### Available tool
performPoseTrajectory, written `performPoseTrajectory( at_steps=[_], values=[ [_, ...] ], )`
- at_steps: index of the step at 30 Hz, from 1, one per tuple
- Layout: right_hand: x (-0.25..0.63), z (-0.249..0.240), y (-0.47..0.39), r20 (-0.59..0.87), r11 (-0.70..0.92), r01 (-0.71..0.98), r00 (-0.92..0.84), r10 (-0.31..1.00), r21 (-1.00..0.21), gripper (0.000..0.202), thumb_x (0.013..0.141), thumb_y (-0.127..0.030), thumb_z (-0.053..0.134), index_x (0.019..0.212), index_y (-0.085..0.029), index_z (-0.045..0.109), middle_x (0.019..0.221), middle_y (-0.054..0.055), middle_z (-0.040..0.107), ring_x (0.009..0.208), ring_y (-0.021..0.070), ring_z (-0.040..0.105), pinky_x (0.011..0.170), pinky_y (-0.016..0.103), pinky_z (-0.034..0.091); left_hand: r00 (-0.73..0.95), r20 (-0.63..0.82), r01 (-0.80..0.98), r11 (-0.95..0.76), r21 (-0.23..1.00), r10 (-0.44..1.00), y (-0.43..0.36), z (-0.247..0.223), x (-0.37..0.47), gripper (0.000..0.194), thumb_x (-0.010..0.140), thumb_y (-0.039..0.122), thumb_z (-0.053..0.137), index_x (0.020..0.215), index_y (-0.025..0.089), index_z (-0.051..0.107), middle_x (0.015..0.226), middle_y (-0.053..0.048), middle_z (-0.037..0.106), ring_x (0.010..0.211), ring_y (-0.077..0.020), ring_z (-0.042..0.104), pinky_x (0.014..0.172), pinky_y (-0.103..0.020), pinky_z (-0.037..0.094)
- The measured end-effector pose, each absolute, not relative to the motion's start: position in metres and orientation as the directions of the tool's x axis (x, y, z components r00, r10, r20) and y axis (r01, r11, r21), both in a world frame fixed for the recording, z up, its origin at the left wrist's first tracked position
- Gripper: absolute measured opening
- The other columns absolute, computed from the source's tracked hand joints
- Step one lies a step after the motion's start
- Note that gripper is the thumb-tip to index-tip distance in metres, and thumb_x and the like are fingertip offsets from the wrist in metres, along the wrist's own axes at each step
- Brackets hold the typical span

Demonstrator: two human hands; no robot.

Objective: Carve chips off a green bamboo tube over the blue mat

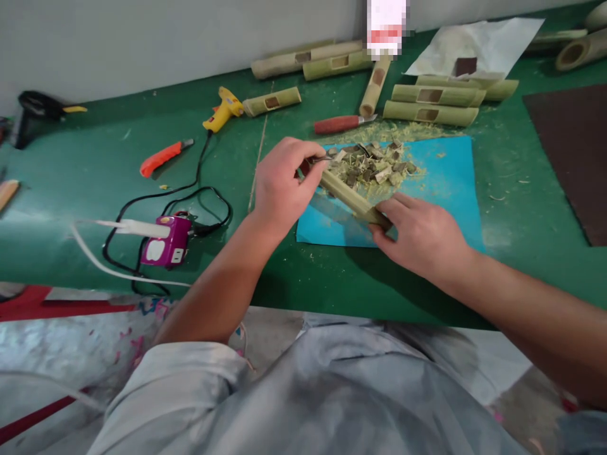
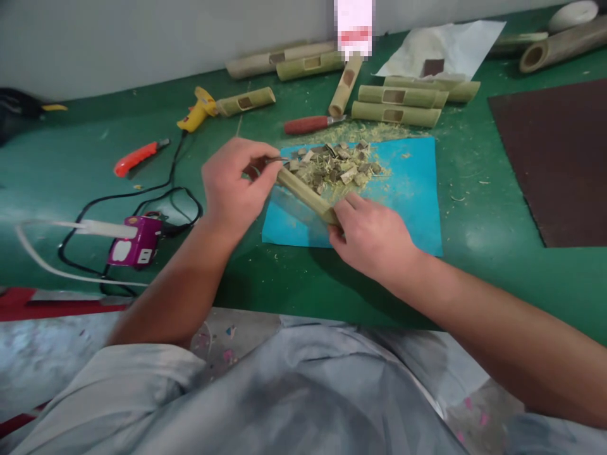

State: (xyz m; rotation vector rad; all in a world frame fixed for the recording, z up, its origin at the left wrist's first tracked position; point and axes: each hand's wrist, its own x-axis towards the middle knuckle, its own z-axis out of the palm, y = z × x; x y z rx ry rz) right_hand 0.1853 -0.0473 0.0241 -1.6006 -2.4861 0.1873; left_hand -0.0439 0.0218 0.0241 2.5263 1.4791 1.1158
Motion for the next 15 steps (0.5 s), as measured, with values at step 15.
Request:
performPoseTrajectory(
  at_steps=[15],
  values=[
    [0.185, 0.018, -0.047, -0.022, 0.391, 0.895, -0.404, 0.914, -0.215, 0.023, 0.089, -0.032, 0.046, 0.090, -0.019, 0.064, 0.089, 0.007, 0.066, 0.069, 0.0171, 0.055, 0.057, 0.032, 0.027, 0.333, 0.458, 0.809, -0.500, 0.310, 0.824, 0.002, 0.005, -0.048, 0.013, 0.091, 0.021, 0.059, 0.097, 0.019, 0.070, 0.095, -0.005, 0.069, 0.083, -0.0150, 0.064, 0.075, -0.026, 0.051]
  ],
)
